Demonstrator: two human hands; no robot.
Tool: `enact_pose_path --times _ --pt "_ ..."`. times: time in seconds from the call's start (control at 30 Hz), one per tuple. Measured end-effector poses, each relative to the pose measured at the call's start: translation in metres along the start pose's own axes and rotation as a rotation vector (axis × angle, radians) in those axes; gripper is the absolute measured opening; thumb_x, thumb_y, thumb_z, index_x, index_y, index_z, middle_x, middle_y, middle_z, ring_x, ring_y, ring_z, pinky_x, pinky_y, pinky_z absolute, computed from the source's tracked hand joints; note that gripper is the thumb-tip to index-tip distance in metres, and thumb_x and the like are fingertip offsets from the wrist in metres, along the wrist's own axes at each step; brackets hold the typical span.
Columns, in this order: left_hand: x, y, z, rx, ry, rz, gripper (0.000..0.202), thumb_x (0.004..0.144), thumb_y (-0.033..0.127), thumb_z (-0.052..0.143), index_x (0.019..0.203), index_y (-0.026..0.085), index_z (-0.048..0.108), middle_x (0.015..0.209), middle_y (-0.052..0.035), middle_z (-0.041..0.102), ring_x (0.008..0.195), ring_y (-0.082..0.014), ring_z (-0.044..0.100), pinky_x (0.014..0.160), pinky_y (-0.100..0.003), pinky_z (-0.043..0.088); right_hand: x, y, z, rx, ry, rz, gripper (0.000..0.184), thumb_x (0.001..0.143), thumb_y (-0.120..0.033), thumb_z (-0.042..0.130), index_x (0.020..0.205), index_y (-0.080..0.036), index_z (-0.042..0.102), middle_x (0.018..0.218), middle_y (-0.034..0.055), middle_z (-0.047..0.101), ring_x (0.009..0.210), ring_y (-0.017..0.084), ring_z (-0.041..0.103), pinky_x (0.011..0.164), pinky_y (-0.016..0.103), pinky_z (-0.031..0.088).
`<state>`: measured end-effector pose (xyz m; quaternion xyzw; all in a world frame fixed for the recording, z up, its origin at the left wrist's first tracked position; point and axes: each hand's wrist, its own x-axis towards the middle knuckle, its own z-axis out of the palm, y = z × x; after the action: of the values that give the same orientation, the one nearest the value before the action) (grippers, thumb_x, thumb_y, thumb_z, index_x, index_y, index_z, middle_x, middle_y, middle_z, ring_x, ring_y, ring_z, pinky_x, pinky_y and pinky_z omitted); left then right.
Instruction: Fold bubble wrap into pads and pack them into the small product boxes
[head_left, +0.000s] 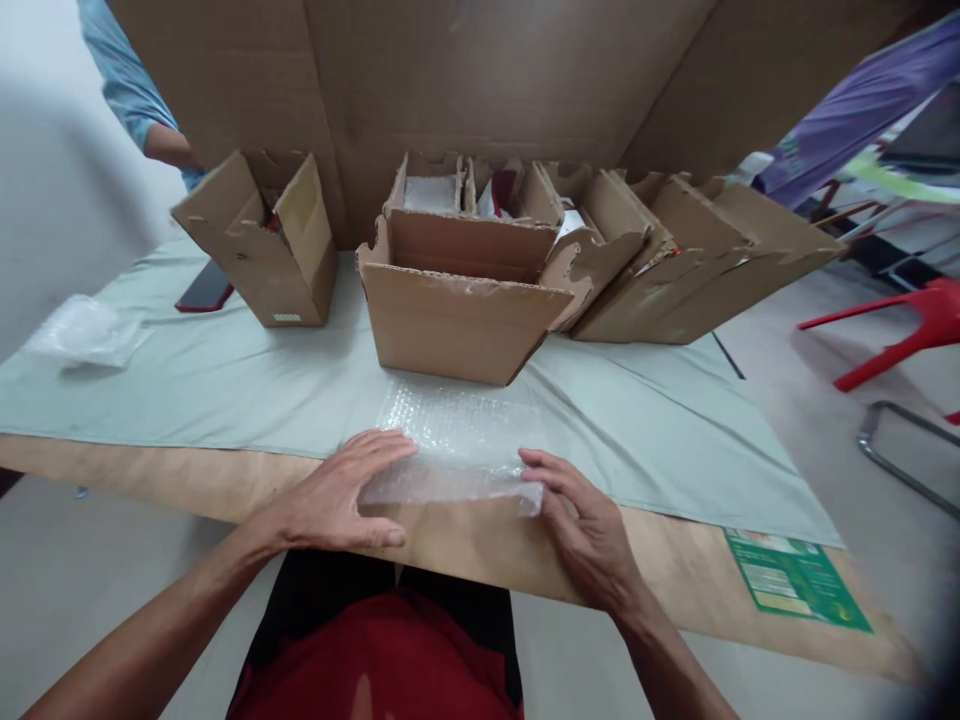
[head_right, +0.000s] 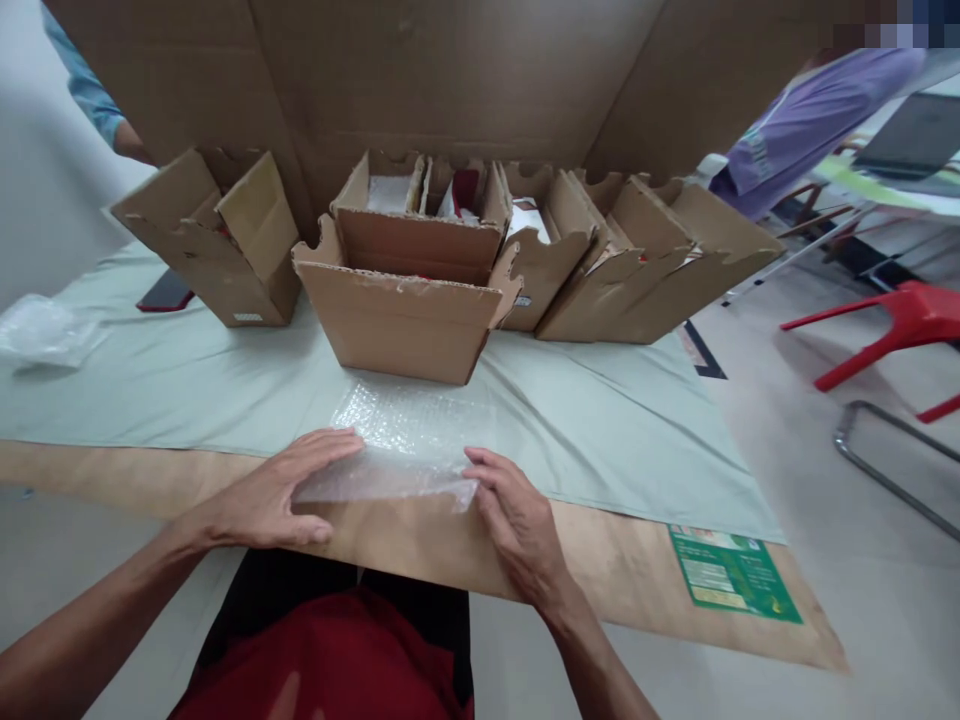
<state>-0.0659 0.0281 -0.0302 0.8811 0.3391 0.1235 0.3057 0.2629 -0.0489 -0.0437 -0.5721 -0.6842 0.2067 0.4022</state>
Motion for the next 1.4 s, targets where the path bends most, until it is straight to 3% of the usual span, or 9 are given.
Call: enact_pose_path --times 0.07,0.17,0.3,0.43,0.7,0.93,1.17,1.27,1.4 --pt "-0.004 0.0 -0.007 -0.048 0.019 -0.047 0.091 0.076 0.06 0.078 0.153 0.026 0.043 0.158 -0.0121 0.048 0.145 -0.0354 0.045 0.116 -0.055 0.044 0.001 -0.002 -0.003 0.159 0.024 0.21 0.02 0.1 -0.034 0.055 0.1 -0.024 0.072 0.108 0.0065 0.076 0.102 0.023 0.072 0.09 0.036 0.058" --pt "0.003 0.002 -0.005 -0.081 0.21 -0.152 0.051 0.087 0.042 0.067 0.134 0.025 0.061 0.135 -0.009 0.068 0.123 -0.0298 0.065 0.103 -0.047 0.055 -0.001 0.002 -0.005 0.32 0.066 0.411 0.026 0.095 -0.046 0.061 0.094 -0.021 0.07 0.085 0.0048 0.075 0.076 0.02 0.07 0.075 0.033 0.059" --pt "0.023 0.006 0.006 -0.153 0.393 -0.234 0.023 0.091 0.029 0.05 0.092 0.022 0.073 0.089 -0.0032 0.077 0.084 -0.0211 0.072 0.081 -0.036 0.059 -0.006 0.007 -0.005 0.412 0.054 0.408 0.045 0.086 -0.041 0.071 0.126 -0.024 0.062 0.113 0.0092 0.075 0.091 0.022 0.071 0.087 0.039 0.059" --pt "0.031 0.01 0.006 -0.161 0.378 -0.247 0.022 0.086 0.036 0.057 0.085 0.021 0.073 0.087 -0.0044 0.077 0.085 -0.0229 0.071 0.08 -0.037 0.056 -0.005 0.004 -0.005 0.294 0.0 0.387 0.066 0.083 -0.039 0.075 0.143 -0.026 0.052 0.124 0.0098 0.071 0.096 0.023 0.07 0.092 0.042 0.057" --pt "0.033 0.009 0.01 -0.249 0.571 -0.234 0.022 0.089 0.038 0.062 0.08 0.021 0.072 0.088 -0.0051 0.076 0.09 -0.0218 0.071 0.083 -0.037 0.056 0.017 -0.003 0.0 0.189 0.125 0.353 0.026 0.093 -0.045 0.062 0.093 -0.021 0.073 0.092 0.0054 0.076 0.089 0.023 0.07 0.085 0.036 0.055" --pt "0.029 0.005 0.014 -0.089 0.502 -0.212 0.02 0.09 0.038 0.062 0.079 0.022 0.066 0.088 -0.0042 0.074 0.093 -0.0233 0.068 0.086 -0.041 0.053 0.01 -0.001 0.001 0.018 0.113 0.383 0.023 0.091 -0.042 0.06 0.086 -0.021 0.07 0.081 0.0037 0.074 0.068 0.019 0.065 0.065 0.031 0.053" --pt "0.029 -0.002 0.022 0.272 0.458 -0.223 0.012 0.09 0.025 0.057 0.08 0.021 0.062 0.102 -0.009 0.071 0.098 -0.0279 0.063 0.087 -0.045 0.05 0.012 0.013 0.004 -0.356 0.075 0.143 0.018 0.093 -0.036 0.054 0.082 -0.024 0.061 0.09 0.0073 0.072 0.085 0.026 0.065 0.08 0.042 0.05" --pt "0.027 -0.002 0.023 0.432 0.398 -0.28 0.009 0.089 0.026 0.06 0.094 0.02 0.065 0.11 -0.0122 0.068 0.098 -0.03 0.062 0.083 -0.044 0.05 0.018 0.017 0.005 -0.501 0.046 0.079 0.02 0.095 -0.037 0.051 0.101 -0.023 0.065 0.107 0.0107 0.072 0.094 0.029 0.065 0.082 0.044 0.048" --pt "0.025 0.002 0.018 0.545 0.337 -0.365 0.037 0.089 0.034 0.064 0.121 0.015 0.061 0.105 -0.0136 0.067 0.098 -0.0327 0.062 0.083 -0.046 0.051 0.036 0.021 0.006 -0.634 0.001 0.062 0.037 0.096 -0.042 0.053 0.122 -0.018 0.063 0.124 0.0148 0.069 0.105 0.034 0.062 0.086 0.048 0.047"
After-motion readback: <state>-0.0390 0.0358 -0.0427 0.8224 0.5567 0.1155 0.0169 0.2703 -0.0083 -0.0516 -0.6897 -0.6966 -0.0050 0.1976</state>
